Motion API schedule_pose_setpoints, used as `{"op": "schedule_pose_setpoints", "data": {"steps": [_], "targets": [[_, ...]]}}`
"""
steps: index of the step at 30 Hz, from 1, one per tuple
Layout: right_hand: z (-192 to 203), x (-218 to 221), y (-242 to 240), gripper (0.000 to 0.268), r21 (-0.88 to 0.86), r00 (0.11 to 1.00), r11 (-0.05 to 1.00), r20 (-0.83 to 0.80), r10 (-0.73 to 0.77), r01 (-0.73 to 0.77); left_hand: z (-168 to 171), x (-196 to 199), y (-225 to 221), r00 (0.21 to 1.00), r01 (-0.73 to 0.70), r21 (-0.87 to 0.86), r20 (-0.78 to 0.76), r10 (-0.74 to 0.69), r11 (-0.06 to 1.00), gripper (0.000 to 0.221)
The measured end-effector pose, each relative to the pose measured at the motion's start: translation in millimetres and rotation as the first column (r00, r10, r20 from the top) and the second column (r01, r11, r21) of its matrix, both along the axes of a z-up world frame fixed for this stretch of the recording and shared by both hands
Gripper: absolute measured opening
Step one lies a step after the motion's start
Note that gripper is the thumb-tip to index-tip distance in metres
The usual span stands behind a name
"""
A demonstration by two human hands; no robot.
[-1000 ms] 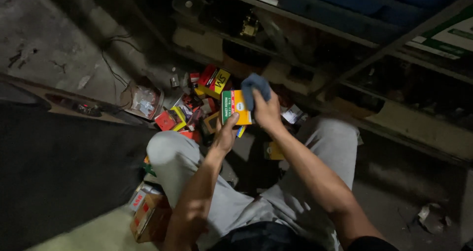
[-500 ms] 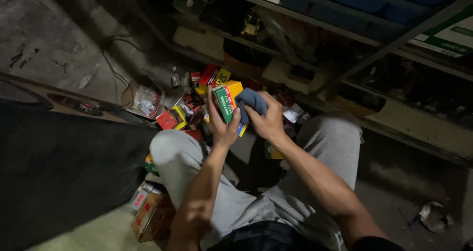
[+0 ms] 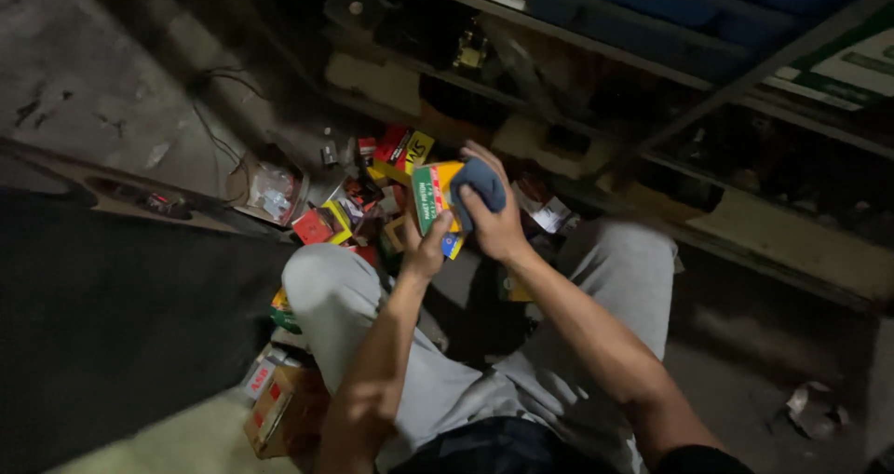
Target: Wipe dust off several small part boxes using a cloth while sitting on the floor.
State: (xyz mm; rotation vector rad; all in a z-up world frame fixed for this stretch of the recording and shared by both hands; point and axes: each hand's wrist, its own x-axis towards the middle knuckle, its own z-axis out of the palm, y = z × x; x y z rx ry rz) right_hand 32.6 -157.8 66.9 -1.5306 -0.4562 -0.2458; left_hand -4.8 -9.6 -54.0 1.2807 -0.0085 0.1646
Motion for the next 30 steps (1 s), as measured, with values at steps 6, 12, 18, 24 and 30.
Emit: {"op": "schedule_pose_setpoints", "data": {"steps": [6,12,18,24,30], "targets": [[-75.2,14.7,-2.8,0.033,0.127,0.845,0.954,-0.506,-0.173,0.272,72.0,-8.4,-2.0,0.946,0.321,-0.305,0.075,-0.314,0.896,0.088],[-29.8,-5.7,1.1,0.036,0.068,0.984,0.984,-0.081,-0.157,0.163,56.3,-0.6,-13.2,0.97,0.219,-0.543,0.027,-0.244,0.811,0.089],[-1.9,18.4,-16.5,0.045,-0.427,0.987,0.893,-0.008,-0.158,0.14,60.0,11.8,8.6,0.993,0.119,-0.677,0.099,-0.07,0.726,0.089],[154.8,13.3,-30.2,0.051,-0.97,0.97,-0.016,-0.241,-0.004,-0.241,76.7,16.4,30.5,0.974,-0.01,-0.727,0.149,0.172,0.686,0.083],[274.8,-54.9,-16.8,0.051,-0.837,0.896,-0.533,-0.133,0.423,0.127,52.0,16.8,43.7,0.935,0.068,-0.792,0.262,0.238,0.606,0.07]]}}
